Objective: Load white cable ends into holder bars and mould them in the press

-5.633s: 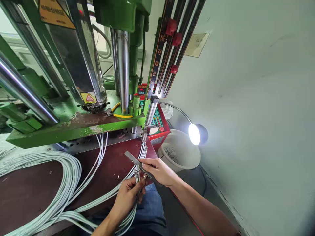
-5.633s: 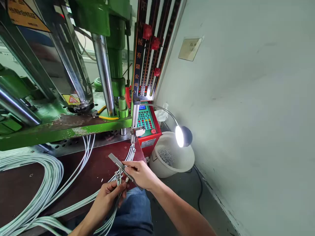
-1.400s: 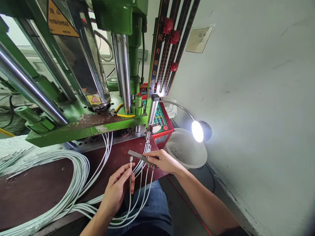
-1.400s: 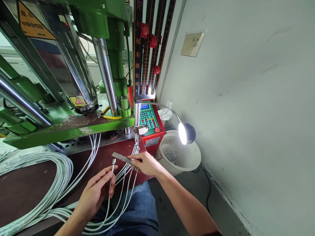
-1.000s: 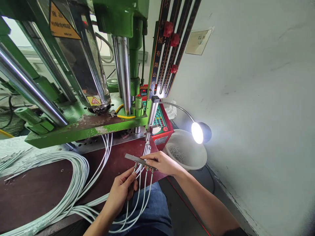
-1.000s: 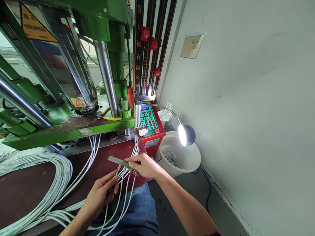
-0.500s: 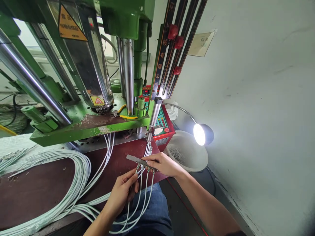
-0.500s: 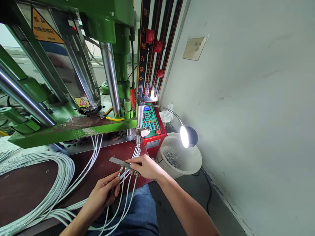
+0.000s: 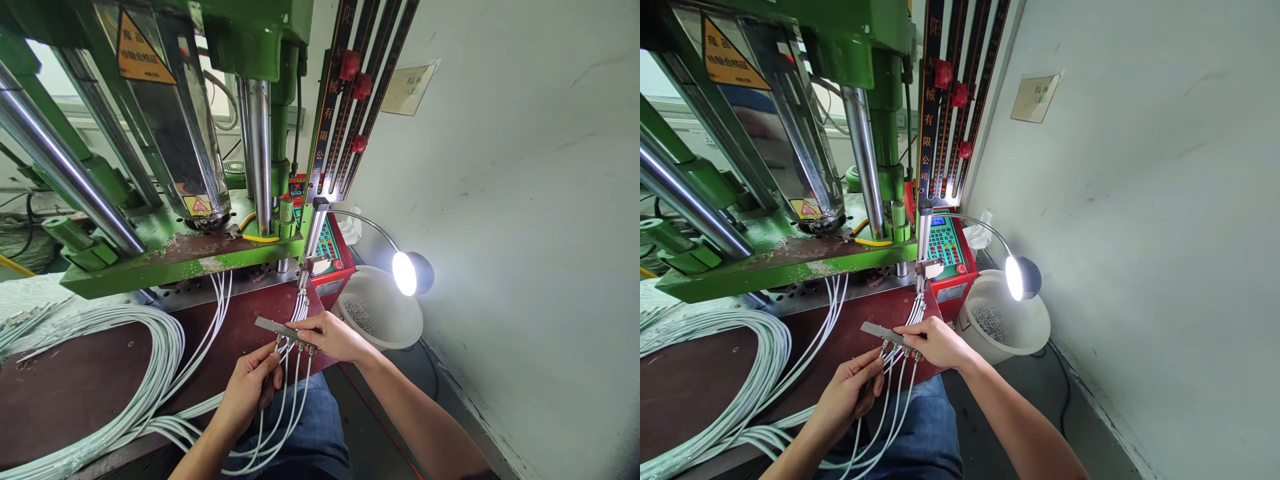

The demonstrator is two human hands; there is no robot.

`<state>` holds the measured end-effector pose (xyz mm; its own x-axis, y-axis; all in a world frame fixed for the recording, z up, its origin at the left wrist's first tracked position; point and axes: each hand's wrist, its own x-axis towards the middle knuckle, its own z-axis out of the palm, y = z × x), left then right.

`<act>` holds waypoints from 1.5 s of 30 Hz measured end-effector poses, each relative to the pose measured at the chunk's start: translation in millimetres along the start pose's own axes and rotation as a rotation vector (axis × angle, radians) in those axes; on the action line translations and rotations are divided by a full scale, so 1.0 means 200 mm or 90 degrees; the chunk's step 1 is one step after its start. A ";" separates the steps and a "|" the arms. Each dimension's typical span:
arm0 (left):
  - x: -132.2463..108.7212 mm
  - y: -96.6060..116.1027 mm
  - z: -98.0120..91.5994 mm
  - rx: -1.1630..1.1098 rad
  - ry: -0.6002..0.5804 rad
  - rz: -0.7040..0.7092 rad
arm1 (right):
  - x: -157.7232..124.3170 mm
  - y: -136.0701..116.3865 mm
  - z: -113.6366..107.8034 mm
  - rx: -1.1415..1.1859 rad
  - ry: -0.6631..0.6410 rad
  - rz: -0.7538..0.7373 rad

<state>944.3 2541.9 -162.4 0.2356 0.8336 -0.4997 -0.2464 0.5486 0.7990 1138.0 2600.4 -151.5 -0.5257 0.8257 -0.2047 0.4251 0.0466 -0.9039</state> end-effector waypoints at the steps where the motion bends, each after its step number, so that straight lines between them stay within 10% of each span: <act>1: 0.00 0.00 0.00 0.001 -0.003 -0.002 | 0.00 0.00 0.00 -0.006 0.001 -0.002; 21: -0.06 -0.10 -0.17 0.027 0.132 0.010 | 0.53 -0.06 0.05 -0.431 -0.008 -0.020; 27: -0.01 0.07 -0.27 0.136 0.252 0.160 | 0.54 -0.07 0.13 -0.580 0.020 -0.060; 33: 0.31 0.34 -0.50 -0.010 0.408 0.240 | 0.55 -0.02 0.13 -0.623 0.037 -0.075; 39: 0.64 0.45 -0.56 -0.113 0.216 0.126 | 0.56 -0.02 0.12 -0.640 0.035 -0.091; 45: 0.72 0.42 -0.58 -0.152 0.080 0.114 | 0.59 -0.04 0.15 -0.636 0.034 -0.119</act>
<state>848.6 2716.3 -206.1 0.0543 0.9115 -0.4077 -0.4899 0.3801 0.7846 1050.5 2679.7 -179.0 -0.6235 0.7800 -0.0532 0.7734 0.6055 -0.1876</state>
